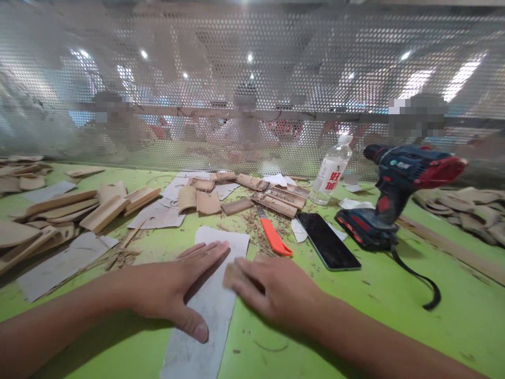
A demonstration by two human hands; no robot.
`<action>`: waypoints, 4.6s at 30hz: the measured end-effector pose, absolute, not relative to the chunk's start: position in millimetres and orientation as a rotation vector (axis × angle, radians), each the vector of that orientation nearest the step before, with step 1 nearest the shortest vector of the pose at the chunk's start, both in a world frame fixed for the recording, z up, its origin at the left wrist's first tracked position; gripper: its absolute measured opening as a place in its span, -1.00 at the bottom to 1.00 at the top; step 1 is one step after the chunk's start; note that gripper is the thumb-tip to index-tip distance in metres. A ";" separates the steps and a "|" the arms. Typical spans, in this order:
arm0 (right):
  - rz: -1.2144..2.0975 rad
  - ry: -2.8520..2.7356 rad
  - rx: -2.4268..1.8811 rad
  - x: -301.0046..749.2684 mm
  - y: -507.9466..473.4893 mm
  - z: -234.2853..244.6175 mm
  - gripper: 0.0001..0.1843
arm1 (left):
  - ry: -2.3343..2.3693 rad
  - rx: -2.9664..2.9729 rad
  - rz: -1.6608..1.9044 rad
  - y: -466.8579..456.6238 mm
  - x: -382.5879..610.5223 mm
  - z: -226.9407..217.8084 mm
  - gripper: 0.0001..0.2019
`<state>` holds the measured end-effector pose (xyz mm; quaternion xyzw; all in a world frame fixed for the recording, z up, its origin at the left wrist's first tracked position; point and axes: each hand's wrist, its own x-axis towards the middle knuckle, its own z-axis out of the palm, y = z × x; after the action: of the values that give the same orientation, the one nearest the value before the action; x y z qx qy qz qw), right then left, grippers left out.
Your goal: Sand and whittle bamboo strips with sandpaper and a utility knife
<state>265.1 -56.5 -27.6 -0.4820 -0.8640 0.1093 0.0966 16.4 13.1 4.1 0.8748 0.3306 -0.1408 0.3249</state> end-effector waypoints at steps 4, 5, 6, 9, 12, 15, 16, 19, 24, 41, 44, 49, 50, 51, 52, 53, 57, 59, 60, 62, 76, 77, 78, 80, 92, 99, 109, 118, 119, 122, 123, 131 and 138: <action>0.297 -2.571 -1.350 265.2 -56.2 -27.5 -0.59 | 0.824 2.320 -0.397 12.8 16.0 3.6 0.39; 0.238 -2.523 -1.422 266.2 -54.4 -27.1 -0.60 | 0.822 2.324 -0.404 12.7 16.0 3.7 0.38; 0.195 -2.481 -1.484 267.2 -53.0 -26.4 -0.62 | 0.824 2.323 -0.409 12.6 16.1 3.8 0.37; 0.265 -2.527 -1.435 268.2 -53.2 -23.3 -0.69 | 0.825 2.327 -0.397 12.7 16.2 4.2 0.36; 0.376 -2.599 -1.301 267.4 -56.2 -20.2 -0.72 | 0.781 2.340 -0.380 12.9 15.5 4.6 0.36; 0.207 -2.518 -1.411 265.9 -57.7 -19.3 -0.72 | 0.795 2.320 -0.376 12.5 14.9 5.1 0.36; 0.165 -2.528 -1.396 265.0 -58.7 -19.8 -0.72 | 0.804 2.317 -0.373 12.1 14.8 5.3 0.35; 0.092 -2.690 -1.136 263.1 -62.3 -22.9 -0.71 | 0.781 2.348 -0.380 11.0 15.3 5.3 0.35; -0.186 -2.574 -1.216 272.6 -51.4 -27.1 -0.69 | 0.759 2.335 -0.344 10.6 16.1 6.1 0.34; -0.100 -2.780 -1.045 254.5 -49.6 -20.7 -0.70 | 0.819 2.281 -0.282 11.1 11.2 1.3 0.44; -0.036 -2.803 -0.966 255.9 -45.1 -24.1 -0.74 | 0.826 2.281 -0.276 10.7 11.0 1.1 0.46; -0.081 -2.780 -0.983 262.2 -45.5 -29.8 -0.78 | 0.858 2.289 -0.354 9.5 14.1 5.1 0.42; -0.115 -2.753 -1.007 262.8 -45.9 -30.2 -0.76 | 0.871 2.287 -0.369 9.2 14.5 6.5 0.43; -0.134 -2.708 -1.020 263.1 -46.6 -30.4 -0.74 | 0.874 2.288 -0.384 8.9 14.6 7.7 0.43; -0.060 -2.744 -0.912 263.1 -47.5 -30.4 -0.72 | 0.866 2.294 -0.395 8.7 14.3 8.8 0.42; -0.008 -2.777 -0.793 263.1 -48.2 -30.3 -0.69 | 0.851 2.301 -0.403 8.7 13.7 9.7 0.39; -0.077 -2.742 -0.960 266.4 -46.4 -29.8 -0.67 | 0.859 2.303 -0.389 9.8 8.9 11.2 0.35; -0.129 -2.724 -1.037 268.8 -45.4 -31.0 -0.65 | 0.857 2.305 -0.379 10.7 6.7 11.9 0.34; -0.089 -2.765 -0.945 269.6 -45.6 -31.9 -0.66 | 0.845 2.309 -0.383 11.1 5.9 12.6 0.34; -0.024 -2.810 -0.803 270.3 -46.7 -33.4 -0.66 | 0.851 2.302 -0.418 11.4 4.8 14.8 0.34; 0.067 -2.786 -0.841 260.9 -50.6 -27.1 -0.61 | 0.940 2.300 -0.586 9.9 1.9 23.0 0.34; 0.096 -2.791 -0.793 260.5 -51.3 -27.1 -0.62 | 0.932 2.307 -0.587 10.1 1.9 22.9 0.33; 0.096 -2.771 -0.791 260.2 -52.1 -27.0 -0.61 | 0.931 2.308 -0.589 10.2 2.0 22.9 0.32; 0.031 -2.702 -0.892 259.6 -53.5 -26.5 -0.58 | 0.937 2.302 -0.586 10.1 2.2 23.0 0.32; 0.395 -2.694 -0.889 257.0 -54.3 -18.6 -0.61 | 0.909 2.341 -0.551 11.7 1.5 19.2 0.29; 1.455 -1.589 -1.118 253.9 -44.0 -25.5 -0.62 | 0.913 2.305 -0.573 11.6 4.5 25.8 0.28; 1.693 -0.997 -1.080 252.2 -23.9 -39.2 -0.52 | 0.919 2.328 -0.574 13.3 1.4 19.1 0.35; 1.343 -1.465 -1.229 264.1 -24.3 -33.9 -0.60 | 0.923 2.300 -0.566 12.2 1.2 20.9 0.34; 1.259 -1.623 -1.271 267.2 -24.4 -27.0 -0.64 | 0.924 2.290 -0.562 12.1 1.1 20.7 0.34; 1.136 -2.120 -1.289 274.9 -25.3 -1.1 -0.73 | 0.930 2.281 -0.553 12.0 0.8 20.2 0.34; 1.125 -2.257 -1.260 277.0 -25.3 6.0 -0.68 | 0.932 2.281 -0.552 11.9 0.8 20.1 0.33; 0.907 -2.452 -0.991 285.7 -27.4 -1.9 -0.51 | 0.942 2.301 -0.545 11.6 -0.2 20.5 0.33; 0.917 -2.396 -0.990 276.1 -33.8 3.1 -0.55 | 0.911 2.314 -0.532 13.7 -1.9 19.5 0.33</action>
<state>276.1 -33.8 3.1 -0.3532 -0.8546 0.3272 0.1946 -1.9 13.7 19.5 0.8695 0.3424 -0.2000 0.2945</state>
